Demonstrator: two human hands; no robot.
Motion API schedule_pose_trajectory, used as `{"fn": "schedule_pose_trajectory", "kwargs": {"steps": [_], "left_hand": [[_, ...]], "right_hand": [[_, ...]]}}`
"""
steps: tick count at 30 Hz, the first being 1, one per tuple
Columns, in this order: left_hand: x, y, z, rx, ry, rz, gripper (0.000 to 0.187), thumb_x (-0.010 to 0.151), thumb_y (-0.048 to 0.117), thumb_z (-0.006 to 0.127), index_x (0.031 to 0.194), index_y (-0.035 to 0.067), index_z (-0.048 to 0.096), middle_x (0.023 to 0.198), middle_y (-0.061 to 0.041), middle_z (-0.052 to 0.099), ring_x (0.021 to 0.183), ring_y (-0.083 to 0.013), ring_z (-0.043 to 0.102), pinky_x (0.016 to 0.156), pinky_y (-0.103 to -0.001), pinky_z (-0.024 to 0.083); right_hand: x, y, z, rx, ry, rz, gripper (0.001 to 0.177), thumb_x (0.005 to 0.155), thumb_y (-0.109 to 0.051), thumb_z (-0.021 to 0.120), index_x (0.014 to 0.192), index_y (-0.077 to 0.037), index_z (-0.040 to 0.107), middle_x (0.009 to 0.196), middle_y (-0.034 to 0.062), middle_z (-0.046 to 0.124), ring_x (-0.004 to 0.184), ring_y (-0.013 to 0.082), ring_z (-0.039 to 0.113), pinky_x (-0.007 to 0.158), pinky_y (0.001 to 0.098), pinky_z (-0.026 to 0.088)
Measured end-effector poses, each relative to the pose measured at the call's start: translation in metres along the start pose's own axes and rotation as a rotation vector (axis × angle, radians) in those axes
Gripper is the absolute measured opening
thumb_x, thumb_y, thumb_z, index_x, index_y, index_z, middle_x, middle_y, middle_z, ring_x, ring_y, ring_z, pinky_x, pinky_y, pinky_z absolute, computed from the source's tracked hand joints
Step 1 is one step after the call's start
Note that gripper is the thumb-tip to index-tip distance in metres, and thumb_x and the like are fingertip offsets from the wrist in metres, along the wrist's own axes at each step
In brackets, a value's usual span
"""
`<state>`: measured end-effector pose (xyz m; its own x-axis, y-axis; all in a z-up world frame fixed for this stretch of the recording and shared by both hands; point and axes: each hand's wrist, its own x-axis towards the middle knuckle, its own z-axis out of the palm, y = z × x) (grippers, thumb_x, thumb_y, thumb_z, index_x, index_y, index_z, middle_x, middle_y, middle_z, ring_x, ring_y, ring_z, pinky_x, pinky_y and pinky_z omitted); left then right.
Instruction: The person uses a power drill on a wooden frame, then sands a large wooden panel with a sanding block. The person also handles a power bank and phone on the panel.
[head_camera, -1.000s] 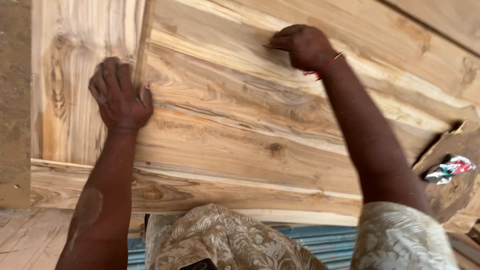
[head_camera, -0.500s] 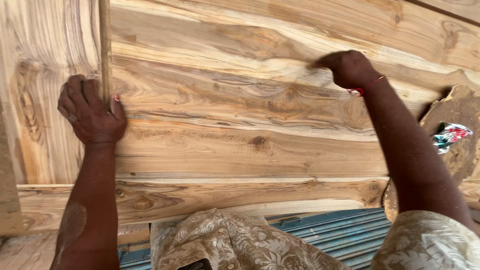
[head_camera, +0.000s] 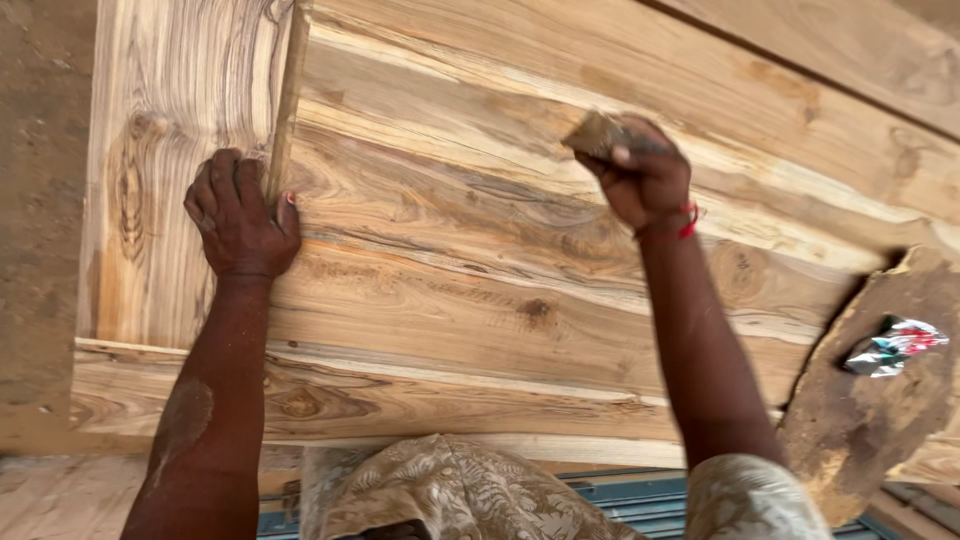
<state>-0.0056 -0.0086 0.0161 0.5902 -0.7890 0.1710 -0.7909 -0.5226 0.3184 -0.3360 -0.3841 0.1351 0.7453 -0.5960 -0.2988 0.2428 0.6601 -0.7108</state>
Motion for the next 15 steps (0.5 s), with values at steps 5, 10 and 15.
{"fn": "schedule_pose_trajectory", "kwargs": {"steps": [5, 10, 15], "left_hand": [[0.001, 0.002, 0.000, -0.005, 0.025, 0.003, 0.047, 0.103, 0.029, 0.072, 0.136, 0.001, 0.053, 0.149, -0.020, 0.043, 0.145, -0.0402, 0.038, 0.119, -0.057, 0.030], [-0.003, -0.003, 0.005, 0.002, 0.040, 0.020, 0.049, 0.101, 0.027, 0.074, 0.135, 0.000, 0.053, 0.148, -0.020, 0.043, 0.144, -0.0399, 0.039, 0.117, -0.058, 0.030], [0.017, 0.011, -0.001, -0.201, 0.068, -0.068, 0.043, 0.093, 0.016, 0.073, 0.126, -0.005, 0.055, 0.147, -0.024, 0.045, 0.142, -0.0415, 0.038, 0.119, -0.057, 0.030]], "right_hand": [[-0.048, 0.025, 0.015, 0.225, -0.154, -0.107, 0.028, 0.092, 0.004, 0.063, 0.119, 0.009, 0.066, 0.114, 0.0216, 0.071, 0.113, 0.0368, 0.068, 0.110, 0.0517, 0.053], [-0.096, 0.030, 0.046, 0.293, -0.206, -0.153, 0.021, 0.091, 0.003, 0.063, 0.109, 0.011, 0.071, 0.109, 0.0232, 0.074, 0.112, 0.0360, 0.072, 0.110, 0.0484, 0.054], [-0.141, 0.024, 0.068, 0.341, -0.203, -0.160, 0.021, 0.091, 0.005, 0.064, 0.108, 0.014, 0.073, 0.111, 0.0260, 0.075, 0.112, 0.0350, 0.072, 0.106, 0.0439, 0.054]]}}
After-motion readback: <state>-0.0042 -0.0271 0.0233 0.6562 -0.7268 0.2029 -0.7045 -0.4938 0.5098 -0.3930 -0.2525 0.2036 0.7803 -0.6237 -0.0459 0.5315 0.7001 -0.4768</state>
